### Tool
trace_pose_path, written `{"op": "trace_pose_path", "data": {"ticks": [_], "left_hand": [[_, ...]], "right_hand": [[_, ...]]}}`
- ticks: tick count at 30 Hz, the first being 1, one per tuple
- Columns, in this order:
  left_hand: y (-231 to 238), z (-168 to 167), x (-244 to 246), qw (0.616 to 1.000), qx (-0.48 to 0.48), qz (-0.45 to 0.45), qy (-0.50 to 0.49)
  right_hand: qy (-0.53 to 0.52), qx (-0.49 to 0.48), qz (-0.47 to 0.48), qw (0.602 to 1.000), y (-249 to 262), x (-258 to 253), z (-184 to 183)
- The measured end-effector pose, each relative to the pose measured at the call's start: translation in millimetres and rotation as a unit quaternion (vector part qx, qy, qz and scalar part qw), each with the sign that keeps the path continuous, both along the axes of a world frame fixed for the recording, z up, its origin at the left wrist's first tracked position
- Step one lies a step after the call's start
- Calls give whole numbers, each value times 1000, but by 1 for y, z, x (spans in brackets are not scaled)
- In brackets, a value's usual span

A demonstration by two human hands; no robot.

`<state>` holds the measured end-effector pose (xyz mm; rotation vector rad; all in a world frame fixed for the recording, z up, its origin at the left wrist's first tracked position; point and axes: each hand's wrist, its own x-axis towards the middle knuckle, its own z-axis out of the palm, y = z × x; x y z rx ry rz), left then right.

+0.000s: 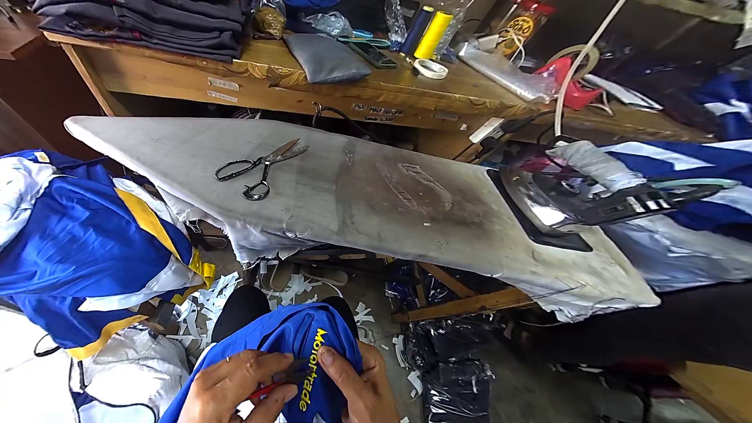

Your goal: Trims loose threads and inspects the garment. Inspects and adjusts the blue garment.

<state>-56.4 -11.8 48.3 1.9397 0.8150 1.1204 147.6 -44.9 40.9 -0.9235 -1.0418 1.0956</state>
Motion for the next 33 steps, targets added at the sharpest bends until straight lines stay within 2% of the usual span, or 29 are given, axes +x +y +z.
{"op": "trace_pose_path", "data": {"ticks": [3, 12, 19, 25, 33], "left_hand": [[-1, -1, 2, 1000, 19, 16, 14], [-2, -1, 3, 1000, -3, 14, -3], [0, -5, 3, 999, -18, 4, -33], [3, -3, 0, 998, -31, 47, -37], [-1, 2, -3, 999, 12, 0, 32]], "right_hand": [[-2, 9, -7, 1000, 0, -1, -1], [-19, 28, -23, 999, -2, -3, -2], [-10, 24, -4, 1000, 0, -3, 0], [-8, 19, 26, 999, 2, -1, 0], [-3, 21, 20, 1000, 7, 2, -3]]}}
